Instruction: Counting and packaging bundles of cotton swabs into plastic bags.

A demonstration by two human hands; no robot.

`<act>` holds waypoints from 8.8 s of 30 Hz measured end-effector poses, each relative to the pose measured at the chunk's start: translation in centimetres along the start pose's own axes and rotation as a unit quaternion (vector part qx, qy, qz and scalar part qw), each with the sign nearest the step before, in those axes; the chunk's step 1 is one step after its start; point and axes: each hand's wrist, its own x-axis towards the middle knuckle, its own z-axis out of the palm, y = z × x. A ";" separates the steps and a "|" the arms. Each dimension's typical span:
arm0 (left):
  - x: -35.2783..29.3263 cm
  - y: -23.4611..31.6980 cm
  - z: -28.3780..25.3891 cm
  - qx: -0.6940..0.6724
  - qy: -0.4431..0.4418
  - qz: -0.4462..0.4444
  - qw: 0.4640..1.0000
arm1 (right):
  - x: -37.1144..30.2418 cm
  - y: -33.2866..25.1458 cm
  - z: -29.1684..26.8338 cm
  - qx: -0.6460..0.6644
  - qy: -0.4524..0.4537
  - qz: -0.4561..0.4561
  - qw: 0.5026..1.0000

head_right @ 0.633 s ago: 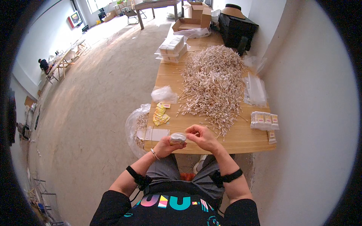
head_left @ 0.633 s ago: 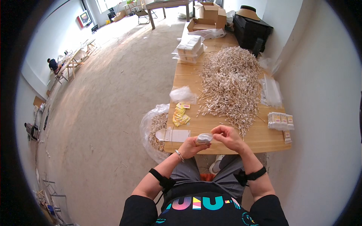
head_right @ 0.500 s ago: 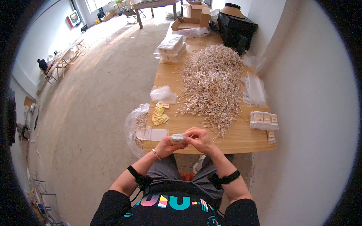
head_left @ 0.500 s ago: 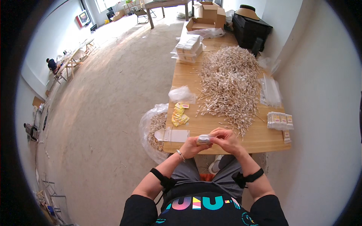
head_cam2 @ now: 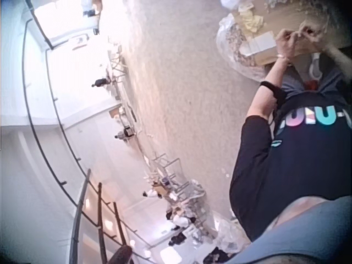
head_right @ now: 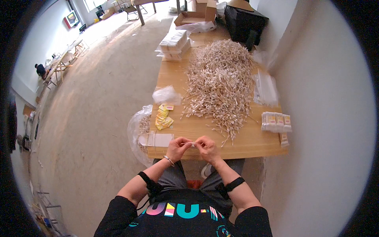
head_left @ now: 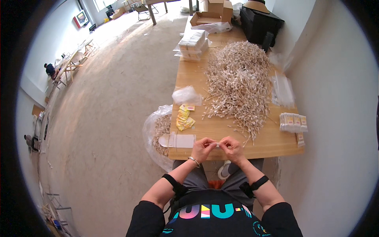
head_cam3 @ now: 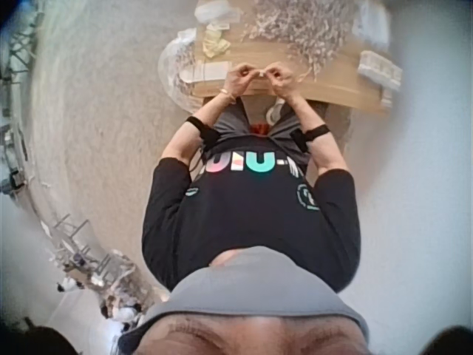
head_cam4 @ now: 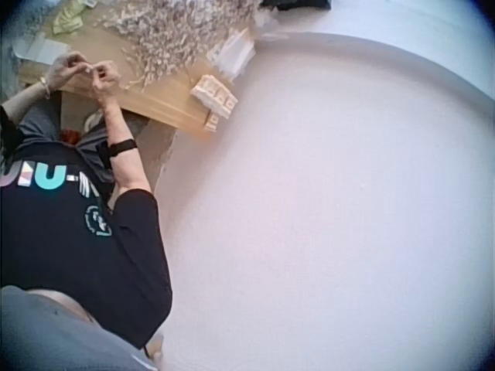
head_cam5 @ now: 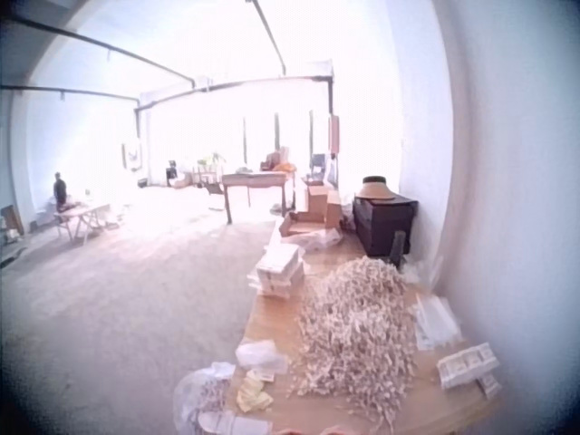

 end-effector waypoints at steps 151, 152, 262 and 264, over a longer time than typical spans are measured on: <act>0.5 0.3 0.2 0.140 0.050 0.045 0.988 | 1.2 1.2 -0.2 -0.014 -0.054 0.061 0.997; 0.5 0.6 0.3 0.140 0.050 0.044 0.988 | 1.2 1.0 -0.2 -0.040 -0.048 0.060 0.996; -2.0 -0.9 -3.2 0.514 -0.224 -0.097 0.822 | 21.4 4.3 9.2 -0.577 -0.110 -0.152 0.795; -1.9 -0.9 -3.0 0.512 -0.227 -0.090 0.823 | 21.4 4.5 8.1 -0.527 -0.050 -0.170 0.831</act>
